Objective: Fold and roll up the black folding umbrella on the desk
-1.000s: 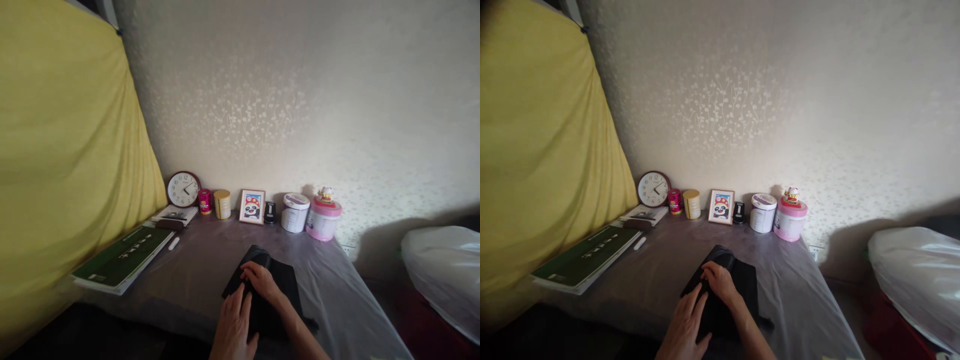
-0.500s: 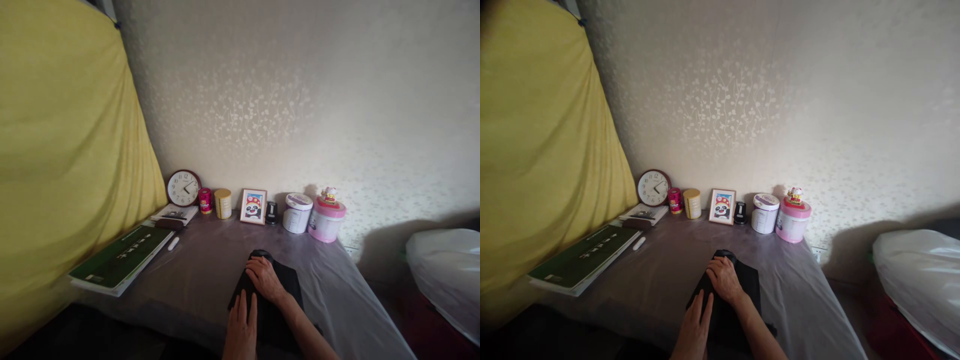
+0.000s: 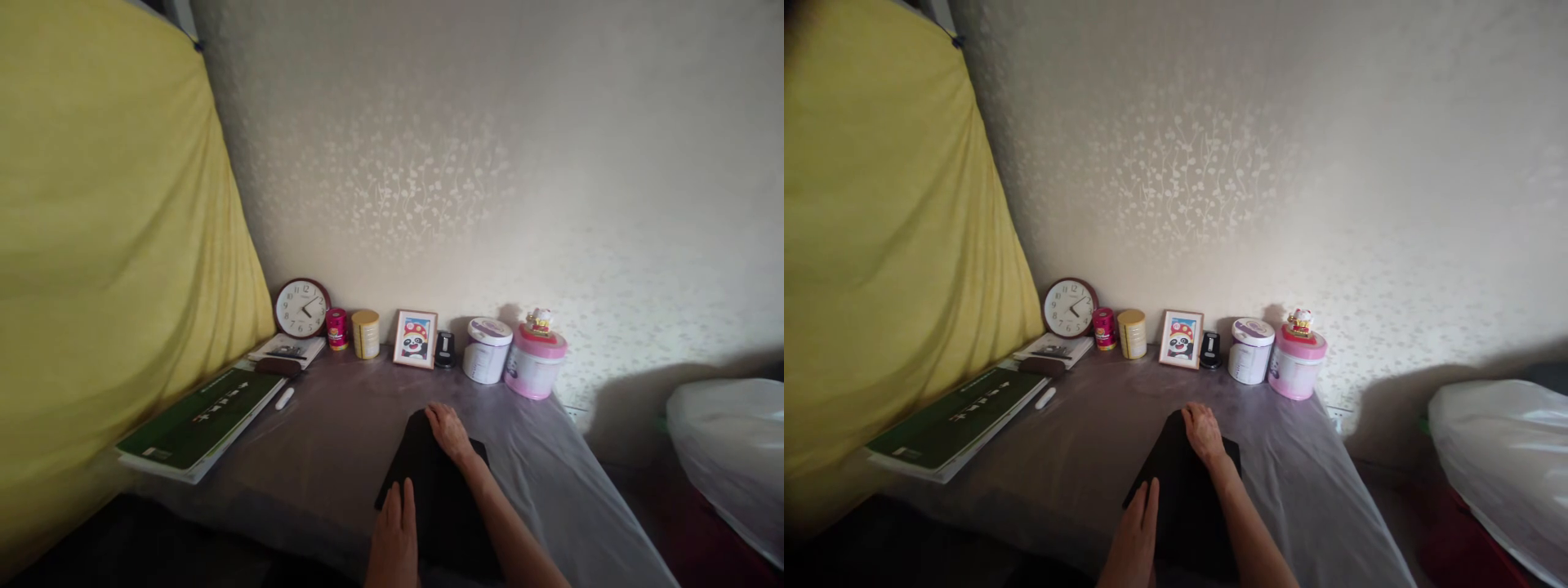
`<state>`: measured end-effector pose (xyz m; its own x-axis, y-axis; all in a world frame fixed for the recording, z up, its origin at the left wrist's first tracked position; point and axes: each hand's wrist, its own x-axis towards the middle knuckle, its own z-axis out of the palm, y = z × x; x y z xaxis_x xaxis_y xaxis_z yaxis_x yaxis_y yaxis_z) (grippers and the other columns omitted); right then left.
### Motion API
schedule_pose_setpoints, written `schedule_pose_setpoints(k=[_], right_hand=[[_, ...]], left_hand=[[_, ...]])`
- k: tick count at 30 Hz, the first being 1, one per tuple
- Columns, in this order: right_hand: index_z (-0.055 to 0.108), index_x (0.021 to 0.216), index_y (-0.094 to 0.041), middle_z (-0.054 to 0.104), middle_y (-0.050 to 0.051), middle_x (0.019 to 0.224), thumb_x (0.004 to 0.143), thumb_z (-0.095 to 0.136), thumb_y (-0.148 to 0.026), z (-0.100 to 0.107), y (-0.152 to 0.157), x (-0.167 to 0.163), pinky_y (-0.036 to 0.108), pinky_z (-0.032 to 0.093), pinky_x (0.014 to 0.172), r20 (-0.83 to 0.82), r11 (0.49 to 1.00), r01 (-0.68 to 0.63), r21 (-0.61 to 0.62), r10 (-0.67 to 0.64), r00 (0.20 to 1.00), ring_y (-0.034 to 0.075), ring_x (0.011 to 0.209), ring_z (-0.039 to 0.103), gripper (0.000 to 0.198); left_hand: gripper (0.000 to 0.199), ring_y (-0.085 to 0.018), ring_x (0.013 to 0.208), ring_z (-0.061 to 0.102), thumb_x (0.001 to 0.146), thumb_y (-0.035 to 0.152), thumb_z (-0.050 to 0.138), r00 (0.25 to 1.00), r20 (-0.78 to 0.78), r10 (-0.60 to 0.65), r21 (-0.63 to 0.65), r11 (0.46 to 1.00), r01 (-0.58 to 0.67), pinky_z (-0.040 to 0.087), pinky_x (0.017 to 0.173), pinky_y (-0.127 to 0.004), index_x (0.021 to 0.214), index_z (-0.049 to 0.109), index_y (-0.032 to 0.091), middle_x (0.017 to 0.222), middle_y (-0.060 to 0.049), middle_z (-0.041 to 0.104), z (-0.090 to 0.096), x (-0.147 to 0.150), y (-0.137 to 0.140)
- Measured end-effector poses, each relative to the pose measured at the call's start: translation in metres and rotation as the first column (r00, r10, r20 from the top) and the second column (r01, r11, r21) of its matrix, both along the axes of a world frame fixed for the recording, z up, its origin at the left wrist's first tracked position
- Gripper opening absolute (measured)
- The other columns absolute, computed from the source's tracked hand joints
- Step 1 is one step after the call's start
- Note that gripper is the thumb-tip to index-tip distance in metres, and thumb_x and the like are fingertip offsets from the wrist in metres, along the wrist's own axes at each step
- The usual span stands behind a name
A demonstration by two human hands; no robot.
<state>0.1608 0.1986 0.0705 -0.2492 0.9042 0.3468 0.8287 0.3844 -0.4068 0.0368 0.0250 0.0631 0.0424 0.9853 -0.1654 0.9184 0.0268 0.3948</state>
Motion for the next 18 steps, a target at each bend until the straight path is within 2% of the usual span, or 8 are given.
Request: schedule_pose_setpoints(k=[3, 6, 9, 11, 14, 18], right_hand=[[0.058, 0.109, -0.015, 0.063, 0.013, 0.110, 0.089, 0.033, -0.028, -0.002, -0.016, 0.032, 0.037, 0.040, 0.094, -0.030, 0.990, 0.143, 0.020, -0.142, 0.989, 0.023, 0.106, 0.057, 0.035], [0.059, 0.103, -0.018, 0.066, 0.012, 0.103, 0.086, 0.036, -0.034, -0.010, -0.042, 0.067, 0.034, 0.042, 0.090, -0.112, 0.952, 0.307, -0.009, -0.306, 0.946, 0.023, 0.101, 0.060, 0.033], [0.060, 0.099, -0.018, 0.067, 0.013, 0.096, 0.082, 0.043, -0.041, -0.019, -0.068, 0.090, 0.032, 0.045, 0.082, -0.183, 0.930, 0.336, -0.148, -0.359, 0.915, 0.024, 0.092, 0.064, 0.034], [0.061, 0.096, -0.019, 0.068, 0.011, 0.088, 0.079, 0.046, -0.044, -0.022, -0.082, 0.095, 0.031, 0.047, 0.074, -0.197, 0.919, 0.341, -0.196, -0.378, 0.905, 0.023, 0.083, 0.066, 0.034], [0.061, 0.095, -0.021, 0.069, 0.007, 0.077, 0.078, 0.045, -0.049, -0.022, -0.096, 0.091, 0.031, 0.048, 0.066, -0.219, 0.911, 0.333, -0.242, -0.386, 0.896, 0.022, 0.072, 0.066, 0.037], [0.060, 0.099, -0.018, 0.069, 0.007, 0.076, 0.075, 0.045, -0.054, -0.016, -0.103, 0.080, 0.034, 0.048, 0.068, -0.294, 0.912, 0.311, -0.267, -0.384, 0.875, 0.025, 0.075, 0.066, 0.046]], left_hand=[[0.088, -0.029, 0.134, 0.024, 0.059, -0.002, 0.043, 0.999, 0.040, -0.024, 0.007, 1.000, 0.024, 0.027, 0.108, -0.039, 0.141, 0.012, 0.008, 0.148, -0.018, 0.018, 0.000, -0.002, -0.003], [0.095, -0.030, 0.135, 0.023, 0.054, -0.001, 0.047, 0.996, 0.067, -0.056, 0.049, 0.997, 0.053, 0.026, 0.108, -0.039, 0.141, 0.008, 0.008, 0.148, -0.019, 0.016, -0.005, -0.004, -0.005], [0.100, -0.030, 0.135, 0.022, 0.052, -0.002, 0.048, 0.994, 0.073, -0.085, 0.090, 0.993, 0.078, 0.026, 0.108, -0.037, 0.141, 0.004, 0.008, 0.149, -0.019, 0.014, -0.011, -0.007, -0.007], [0.100, -0.029, 0.135, 0.021, 0.053, -0.002, 0.047, 0.992, 0.085, -0.090, 0.110, 0.991, 0.080, 0.027, 0.108, -0.037, 0.141, 0.002, 0.010, 0.149, -0.018, 0.012, -0.014, -0.008, -0.008], [0.099, -0.029, 0.135, 0.021, 0.054, -0.001, 0.047, 0.989, 0.109, -0.099, 0.121, 0.989, 0.086, 0.027, 0.108, -0.036, 0.141, 0.001, 0.010, 0.150, -0.018, 0.012, -0.015, -0.009, -0.009], [0.099, -0.028, 0.136, 0.019, 0.054, -0.001, 0.047, 0.991, 0.100, -0.091, 0.131, 0.988, 0.077, 0.025, 0.108, -0.036, 0.141, 0.001, 0.010, 0.150, -0.018, 0.010, -0.016, -0.008, -0.010]])
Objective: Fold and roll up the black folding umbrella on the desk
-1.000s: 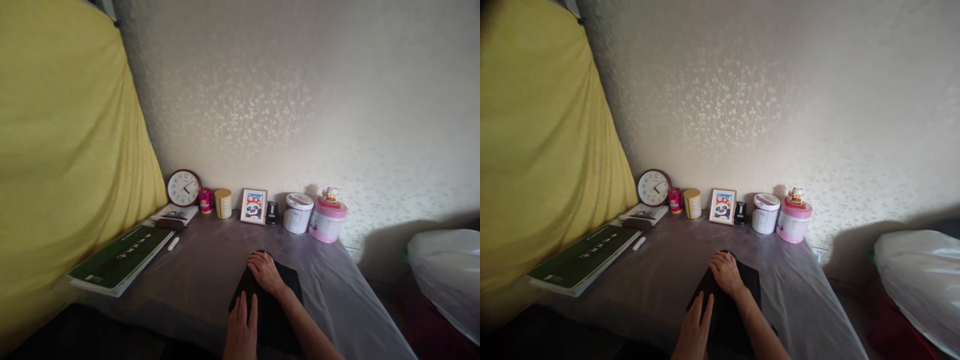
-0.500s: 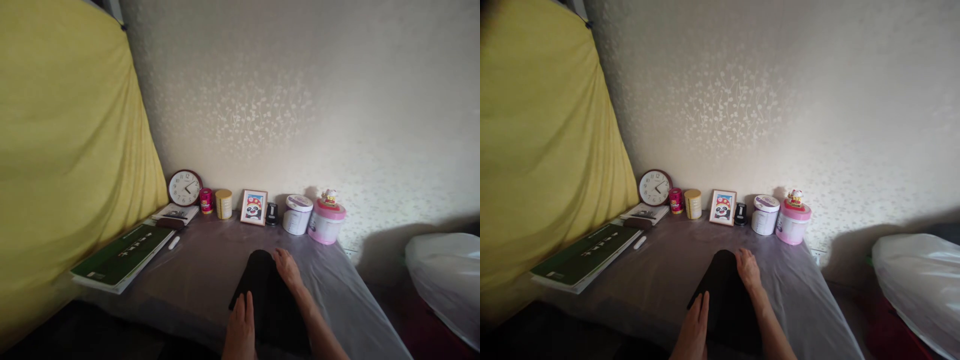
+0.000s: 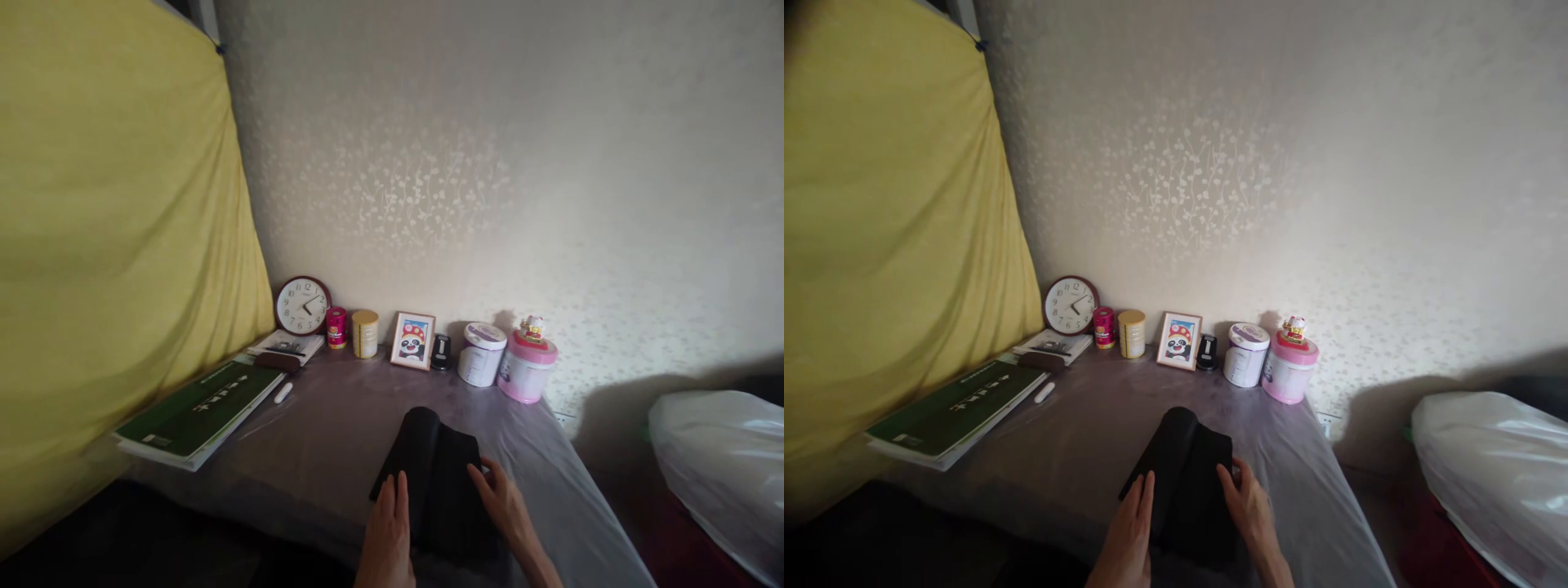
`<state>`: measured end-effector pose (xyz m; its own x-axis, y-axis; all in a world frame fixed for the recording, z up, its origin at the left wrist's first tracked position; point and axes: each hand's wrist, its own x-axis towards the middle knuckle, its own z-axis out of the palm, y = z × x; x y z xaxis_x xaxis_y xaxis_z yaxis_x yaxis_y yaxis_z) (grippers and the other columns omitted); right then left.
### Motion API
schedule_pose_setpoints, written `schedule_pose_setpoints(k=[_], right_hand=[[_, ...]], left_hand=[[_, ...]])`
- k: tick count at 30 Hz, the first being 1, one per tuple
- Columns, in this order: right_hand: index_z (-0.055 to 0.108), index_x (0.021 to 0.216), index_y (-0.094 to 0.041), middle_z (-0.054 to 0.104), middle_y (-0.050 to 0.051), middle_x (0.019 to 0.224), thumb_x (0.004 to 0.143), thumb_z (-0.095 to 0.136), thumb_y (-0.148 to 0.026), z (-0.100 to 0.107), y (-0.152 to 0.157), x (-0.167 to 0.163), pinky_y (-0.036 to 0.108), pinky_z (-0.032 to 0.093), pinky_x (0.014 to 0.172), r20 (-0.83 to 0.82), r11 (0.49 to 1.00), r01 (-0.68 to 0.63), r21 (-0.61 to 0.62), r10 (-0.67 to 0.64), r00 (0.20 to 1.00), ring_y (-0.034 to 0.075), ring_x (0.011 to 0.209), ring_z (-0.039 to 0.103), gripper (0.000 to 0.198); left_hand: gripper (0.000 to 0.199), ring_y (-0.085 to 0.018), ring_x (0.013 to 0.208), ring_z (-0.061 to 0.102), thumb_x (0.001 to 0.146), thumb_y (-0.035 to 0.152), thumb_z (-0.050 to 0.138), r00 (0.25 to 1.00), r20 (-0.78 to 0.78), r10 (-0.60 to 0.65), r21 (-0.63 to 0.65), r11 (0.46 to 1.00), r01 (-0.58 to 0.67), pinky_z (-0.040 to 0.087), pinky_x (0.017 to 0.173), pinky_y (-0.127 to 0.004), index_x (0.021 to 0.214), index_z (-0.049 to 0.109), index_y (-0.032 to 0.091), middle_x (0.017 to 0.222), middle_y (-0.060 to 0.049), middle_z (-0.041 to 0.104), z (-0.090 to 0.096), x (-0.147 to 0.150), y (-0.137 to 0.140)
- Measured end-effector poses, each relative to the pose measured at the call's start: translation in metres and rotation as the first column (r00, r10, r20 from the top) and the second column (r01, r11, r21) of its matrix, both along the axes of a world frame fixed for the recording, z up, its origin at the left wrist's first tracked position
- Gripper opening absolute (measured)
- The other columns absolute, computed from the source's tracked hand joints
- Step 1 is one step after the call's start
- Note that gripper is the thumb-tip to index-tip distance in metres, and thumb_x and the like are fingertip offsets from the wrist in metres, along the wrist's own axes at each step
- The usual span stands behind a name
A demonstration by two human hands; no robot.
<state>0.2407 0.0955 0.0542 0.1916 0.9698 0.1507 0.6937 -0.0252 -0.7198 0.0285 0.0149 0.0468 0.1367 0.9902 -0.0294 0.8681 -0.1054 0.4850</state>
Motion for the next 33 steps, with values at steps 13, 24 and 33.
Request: schedule_pose_setpoints(k=[13, 24, 33], right_hand=[[0.065, 0.090, -0.017, 0.070, 0.005, 0.083, 0.068, 0.063, -0.044, 0.055, 0.007, -0.056, 0.033, 0.051, 0.069, -0.594, 0.944, -0.324, 0.068, 0.299, 0.746, 0.025, 0.079, 0.064, 0.035], [0.060, 0.078, -0.016, 0.064, 0.003, 0.072, 0.066, 0.060, -0.038, 0.024, 0.041, -0.106, 0.030, 0.047, 0.062, -0.456, 0.938, -0.346, 0.029, 0.320, 0.831, 0.020, 0.069, 0.060, 0.025], [0.060, 0.095, -0.015, 0.070, 0.006, 0.077, 0.082, 0.043, -0.043, 0.029, 0.036, -0.114, 0.028, 0.045, 0.067, -0.212, 0.879, -0.469, -0.081, 0.445, 0.870, 0.017, 0.070, 0.063, 0.035]], left_hand=[[0.101, -0.030, 0.136, 0.020, 0.053, 0.002, 0.051, 1.000, -0.012, -0.001, -0.007, 1.000, 0.001, 0.025, 0.108, -0.039, 0.141, 0.003, 0.009, 0.149, -0.020, 0.011, -0.009, -0.001, 0.004], [0.095, -0.029, 0.136, 0.019, 0.054, 0.006, 0.053, 0.998, -0.066, -0.008, 0.022, 1.000, 0.009, 0.023, 0.111, -0.037, 0.140, 0.012, 0.002, 0.147, -0.019, 0.020, -0.008, -0.003, 0.007], [0.074, -0.030, 0.126, 0.040, 0.066, 0.019, 0.054, 0.998, -0.047, -0.049, 0.118, 0.991, 0.055, 0.037, 0.103, -0.040, 0.133, 0.031, -0.001, 0.136, -0.024, 0.040, -0.026, -0.028, -0.001]])
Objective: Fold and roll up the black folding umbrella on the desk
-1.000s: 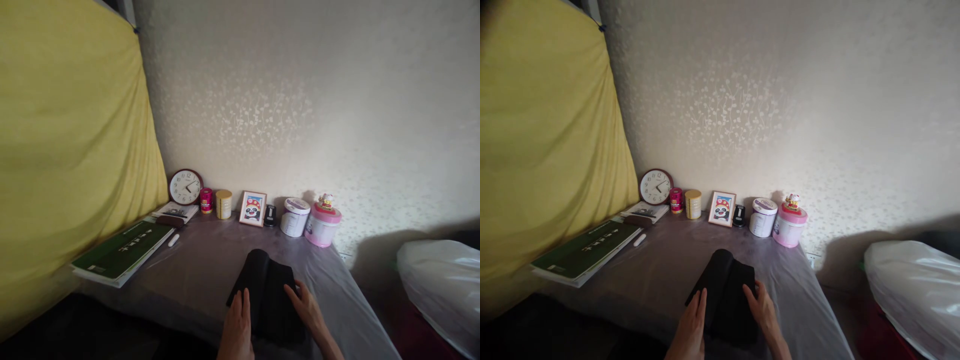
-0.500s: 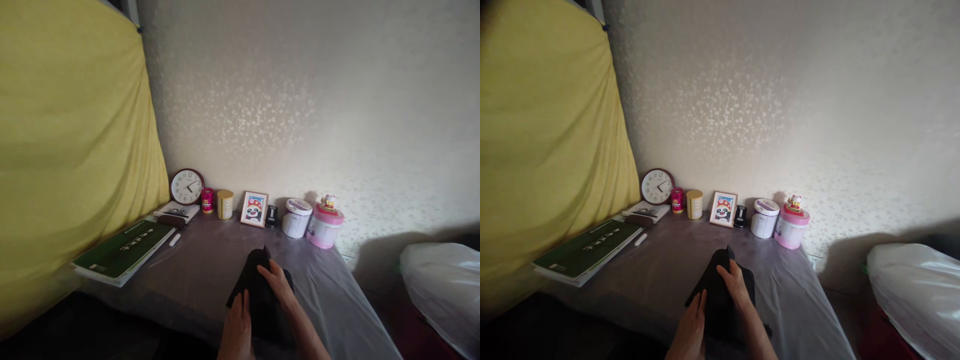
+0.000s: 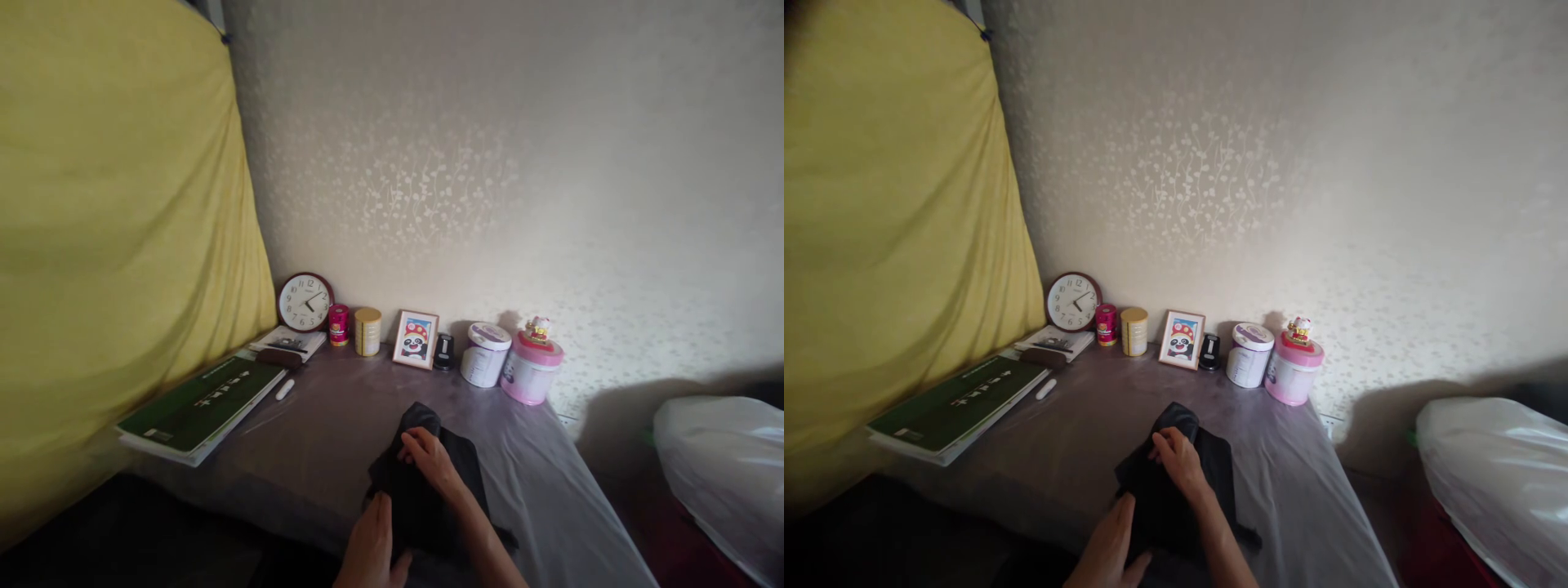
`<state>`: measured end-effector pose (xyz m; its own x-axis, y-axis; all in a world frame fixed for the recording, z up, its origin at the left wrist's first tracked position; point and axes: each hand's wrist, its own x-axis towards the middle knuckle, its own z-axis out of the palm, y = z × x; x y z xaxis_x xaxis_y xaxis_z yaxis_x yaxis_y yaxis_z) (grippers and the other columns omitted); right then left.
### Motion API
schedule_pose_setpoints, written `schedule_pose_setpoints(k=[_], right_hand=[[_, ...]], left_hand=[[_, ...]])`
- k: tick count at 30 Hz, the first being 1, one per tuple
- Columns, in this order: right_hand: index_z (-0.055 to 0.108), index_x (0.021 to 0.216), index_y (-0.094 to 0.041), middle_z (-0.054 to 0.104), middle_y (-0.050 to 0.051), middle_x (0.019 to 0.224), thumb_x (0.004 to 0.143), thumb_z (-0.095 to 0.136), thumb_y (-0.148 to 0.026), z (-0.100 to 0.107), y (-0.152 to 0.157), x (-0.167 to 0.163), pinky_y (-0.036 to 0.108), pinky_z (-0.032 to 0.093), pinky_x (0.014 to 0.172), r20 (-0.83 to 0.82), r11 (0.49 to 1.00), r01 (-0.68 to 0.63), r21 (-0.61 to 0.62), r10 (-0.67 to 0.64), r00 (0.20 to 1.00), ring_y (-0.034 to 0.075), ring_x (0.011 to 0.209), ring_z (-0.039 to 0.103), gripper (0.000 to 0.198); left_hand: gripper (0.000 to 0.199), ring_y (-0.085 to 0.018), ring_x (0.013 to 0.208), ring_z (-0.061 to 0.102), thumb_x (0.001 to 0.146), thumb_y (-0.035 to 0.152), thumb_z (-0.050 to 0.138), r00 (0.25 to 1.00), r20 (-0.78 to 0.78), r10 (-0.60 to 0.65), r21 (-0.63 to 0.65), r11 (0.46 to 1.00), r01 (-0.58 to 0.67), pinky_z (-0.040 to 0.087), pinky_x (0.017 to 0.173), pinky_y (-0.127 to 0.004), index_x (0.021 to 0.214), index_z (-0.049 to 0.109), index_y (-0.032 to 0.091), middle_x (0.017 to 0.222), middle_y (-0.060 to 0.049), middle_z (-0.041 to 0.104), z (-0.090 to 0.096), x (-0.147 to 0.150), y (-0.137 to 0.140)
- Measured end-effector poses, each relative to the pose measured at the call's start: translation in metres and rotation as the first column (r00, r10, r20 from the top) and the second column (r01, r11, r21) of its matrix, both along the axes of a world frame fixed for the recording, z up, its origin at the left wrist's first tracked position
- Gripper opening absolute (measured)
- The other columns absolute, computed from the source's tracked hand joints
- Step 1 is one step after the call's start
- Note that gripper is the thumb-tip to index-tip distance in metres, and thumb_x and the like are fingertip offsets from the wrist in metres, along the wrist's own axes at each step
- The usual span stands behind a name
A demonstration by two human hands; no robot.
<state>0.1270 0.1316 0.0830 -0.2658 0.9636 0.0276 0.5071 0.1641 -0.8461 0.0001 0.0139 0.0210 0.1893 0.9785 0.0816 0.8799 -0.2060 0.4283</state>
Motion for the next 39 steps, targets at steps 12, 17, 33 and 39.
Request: schedule_pose_setpoints(k=[12, 17, 33, 39], right_hand=[[0.064, 0.099, -0.021, 0.073, 0.001, 0.086, 0.088, 0.037, -0.025, 0.011, -0.016, -0.005, 0.026, 0.044, 0.077, 0.210, 0.959, -0.227, 0.170, 0.189, 0.959, 0.016, 0.085, 0.064, 0.030], [0.068, 0.093, -0.025, 0.071, -0.001, 0.091, 0.089, 0.042, -0.026, 0.007, -0.030, 0.001, 0.026, 0.043, 0.079, 0.308, 0.883, -0.306, 0.357, 0.198, 0.930, 0.016, 0.087, 0.059, 0.026], [0.070, 0.087, -0.026, 0.070, 0.001, 0.100, 0.090, 0.038, -0.027, -0.008, 0.044, 0.004, 0.041, 0.017, 0.107, 0.398, 0.885, -0.286, 0.366, 0.129, 0.908, 0.019, 0.115, 0.049, 0.032], [0.068, 0.092, -0.024, 0.068, 0.003, 0.106, 0.088, 0.040, -0.025, -0.017, 0.068, 0.009, 0.031, 0.032, 0.100, 0.305, 0.916, -0.111, 0.385, -0.012, 0.952, 0.017, 0.107, 0.055, 0.028]], left_hand=[[0.084, -0.033, 0.133, 0.027, 0.061, 0.022, 0.059, 0.992, -0.120, -0.031, 0.286, 0.956, 0.065, 0.036, 0.103, -0.048, 0.138, 0.026, 0.017, 0.147, -0.015, 0.024, 0.001, 0.012, 0.006], [0.088, -0.034, 0.131, 0.031, 0.057, 0.013, 0.057, 0.992, -0.115, 0.042, 0.145, 0.989, -0.025, 0.035, 0.104, -0.046, 0.138, 0.024, 0.008, 0.144, -0.020, 0.027, -0.017, 0.020, 0.014], [0.077, -0.027, 0.134, 0.025, 0.067, -0.005, 0.029, 0.993, -0.015, 0.120, -0.101, 0.988, -0.121, 0.030, 0.107, -0.044, 0.140, 0.018, 0.016, 0.147, -0.012, 0.023, 0.009, 0.028, 0.012], [0.080, -0.025, 0.134, 0.025, 0.062, -0.002, 0.033, 0.992, -0.013, 0.125, -0.160, 0.979, -0.125, 0.028, 0.108, -0.039, 0.140, 0.018, 0.009, 0.147, -0.015, 0.021, 0.024, 0.028, 0.010]])
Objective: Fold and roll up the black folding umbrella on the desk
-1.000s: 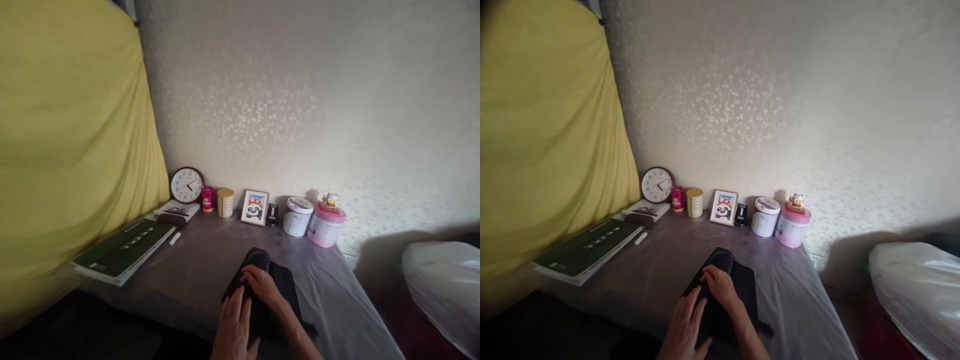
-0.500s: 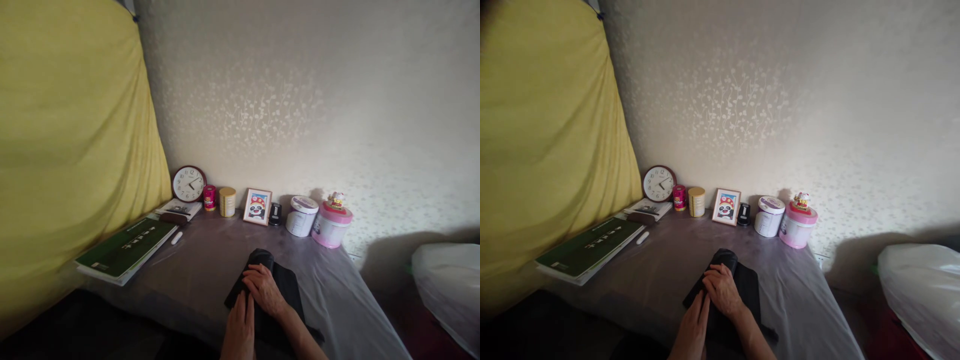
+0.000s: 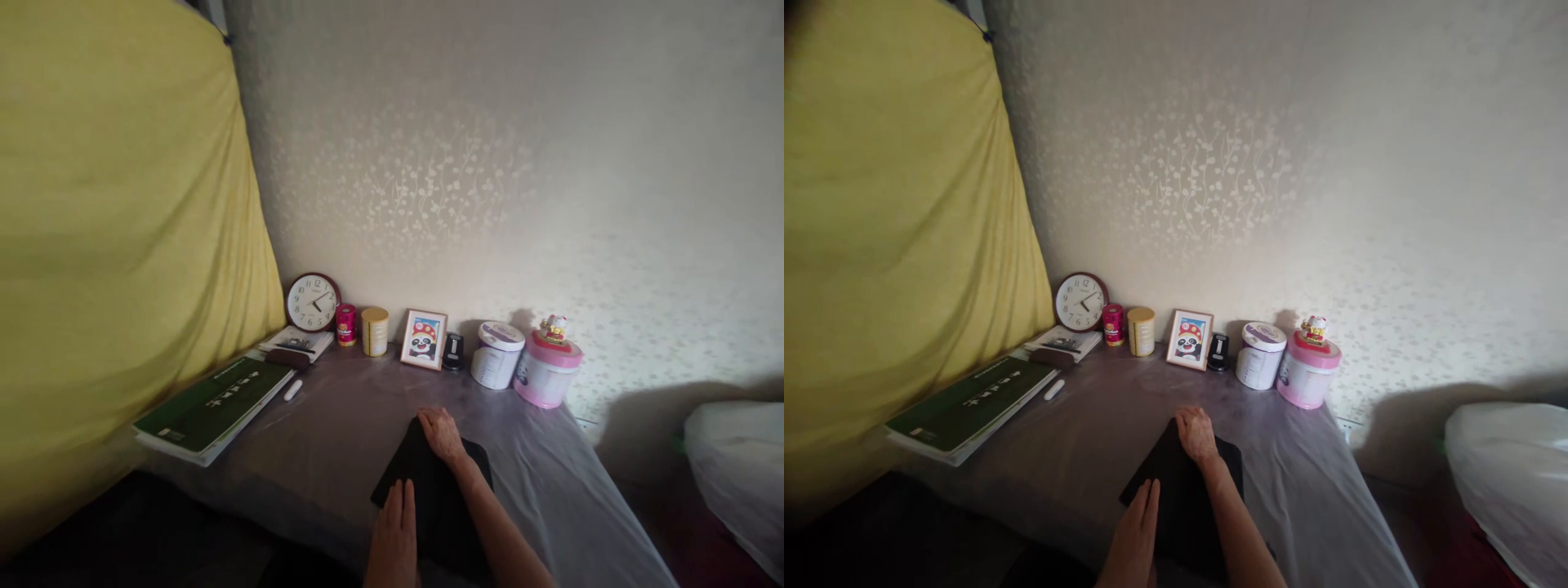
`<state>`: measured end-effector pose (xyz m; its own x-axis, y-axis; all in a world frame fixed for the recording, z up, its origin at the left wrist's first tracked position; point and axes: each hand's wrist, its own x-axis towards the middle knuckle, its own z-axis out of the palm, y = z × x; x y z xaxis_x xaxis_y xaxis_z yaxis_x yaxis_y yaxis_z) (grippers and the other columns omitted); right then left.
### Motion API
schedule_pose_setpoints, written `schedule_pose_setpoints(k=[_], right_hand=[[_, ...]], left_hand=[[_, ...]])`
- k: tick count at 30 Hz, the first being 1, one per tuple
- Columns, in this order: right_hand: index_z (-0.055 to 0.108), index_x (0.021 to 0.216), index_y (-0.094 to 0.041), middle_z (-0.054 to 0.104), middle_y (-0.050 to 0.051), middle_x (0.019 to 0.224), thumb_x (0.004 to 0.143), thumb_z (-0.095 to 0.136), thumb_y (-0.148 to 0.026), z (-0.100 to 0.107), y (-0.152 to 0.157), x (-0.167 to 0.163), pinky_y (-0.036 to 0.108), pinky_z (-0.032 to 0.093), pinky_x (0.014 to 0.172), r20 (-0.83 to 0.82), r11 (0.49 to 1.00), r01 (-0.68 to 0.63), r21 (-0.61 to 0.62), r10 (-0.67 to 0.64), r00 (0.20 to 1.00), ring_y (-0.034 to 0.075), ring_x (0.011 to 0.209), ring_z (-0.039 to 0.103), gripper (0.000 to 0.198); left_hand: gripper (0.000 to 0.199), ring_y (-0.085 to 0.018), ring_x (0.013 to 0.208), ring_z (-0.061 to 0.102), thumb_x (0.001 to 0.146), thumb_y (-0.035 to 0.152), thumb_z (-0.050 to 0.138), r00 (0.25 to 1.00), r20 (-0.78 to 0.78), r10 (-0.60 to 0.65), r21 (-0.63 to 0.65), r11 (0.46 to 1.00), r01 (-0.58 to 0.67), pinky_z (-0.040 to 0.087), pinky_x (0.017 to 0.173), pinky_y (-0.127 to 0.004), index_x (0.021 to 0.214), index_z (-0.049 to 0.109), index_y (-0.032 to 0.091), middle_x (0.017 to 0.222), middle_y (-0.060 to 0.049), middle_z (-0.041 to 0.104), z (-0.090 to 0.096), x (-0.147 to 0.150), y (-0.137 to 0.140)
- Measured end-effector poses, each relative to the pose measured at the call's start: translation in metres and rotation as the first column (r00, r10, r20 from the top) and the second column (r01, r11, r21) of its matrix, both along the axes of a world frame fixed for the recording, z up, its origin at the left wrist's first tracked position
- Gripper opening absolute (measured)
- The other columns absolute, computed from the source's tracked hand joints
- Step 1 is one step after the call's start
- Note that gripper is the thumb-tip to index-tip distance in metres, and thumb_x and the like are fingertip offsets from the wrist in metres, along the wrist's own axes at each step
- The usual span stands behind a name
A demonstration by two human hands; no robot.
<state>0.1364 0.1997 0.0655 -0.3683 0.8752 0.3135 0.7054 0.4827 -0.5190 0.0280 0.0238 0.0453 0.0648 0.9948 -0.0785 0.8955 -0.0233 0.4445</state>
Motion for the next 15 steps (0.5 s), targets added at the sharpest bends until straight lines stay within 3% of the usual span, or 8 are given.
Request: schedule_pose_setpoints(k=[5, 11, 15], right_hand=[[0.062, 0.107, -0.015, 0.064, 0.012, 0.111, 0.085, 0.038, -0.027, -0.002, -0.004, 0.031, 0.039, 0.036, 0.097, -0.059, 0.971, 0.239, -0.003, -0.239, 0.969, 0.024, 0.107, 0.056, 0.034], [0.065, 0.095, -0.021, 0.068, 0.011, 0.097, 0.081, 0.042, -0.040, -0.007, -0.043, 0.099, 0.036, 0.043, 0.088, -0.138, 0.881, 0.471, -0.041, -0.472, 0.871, 0.026, 0.100, 0.059, 0.032], [0.066, 0.091, -0.023, 0.069, 0.009, 0.089, 0.078, 0.045, -0.047, -0.019, -0.071, 0.121, 0.033, 0.047, 0.076, -0.166, 0.860, 0.481, -0.171, -0.506, 0.846, 0.025, 0.087, 0.064, 0.035]], left_hand=[[0.080, -0.026, 0.135, 0.023, 0.062, 0.000, 0.037, 1.000, 0.011, -0.023, 0.022, 1.000, 0.022, 0.027, 0.108, -0.039, 0.139, 0.016, 0.005, 0.147, -0.019, 0.020, -0.002, -0.001, -0.002], [0.093, -0.027, 0.137, 0.016, 0.056, 0.003, 0.042, 0.997, 0.054, -0.045, 0.078, 0.996, 0.041, 0.026, 0.109, -0.042, 0.141, 0.006, 0.009, 0.149, -0.015, 0.014, -0.004, -0.003, -0.009], [0.091, -0.028, 0.137, 0.017, 0.057, 0.004, 0.043, 0.997, 0.061, -0.055, 0.051, 0.997, 0.052, 0.025, 0.110, -0.041, 0.140, 0.007, 0.003, 0.149, -0.019, 0.014, 0.007, -0.003, -0.013]])
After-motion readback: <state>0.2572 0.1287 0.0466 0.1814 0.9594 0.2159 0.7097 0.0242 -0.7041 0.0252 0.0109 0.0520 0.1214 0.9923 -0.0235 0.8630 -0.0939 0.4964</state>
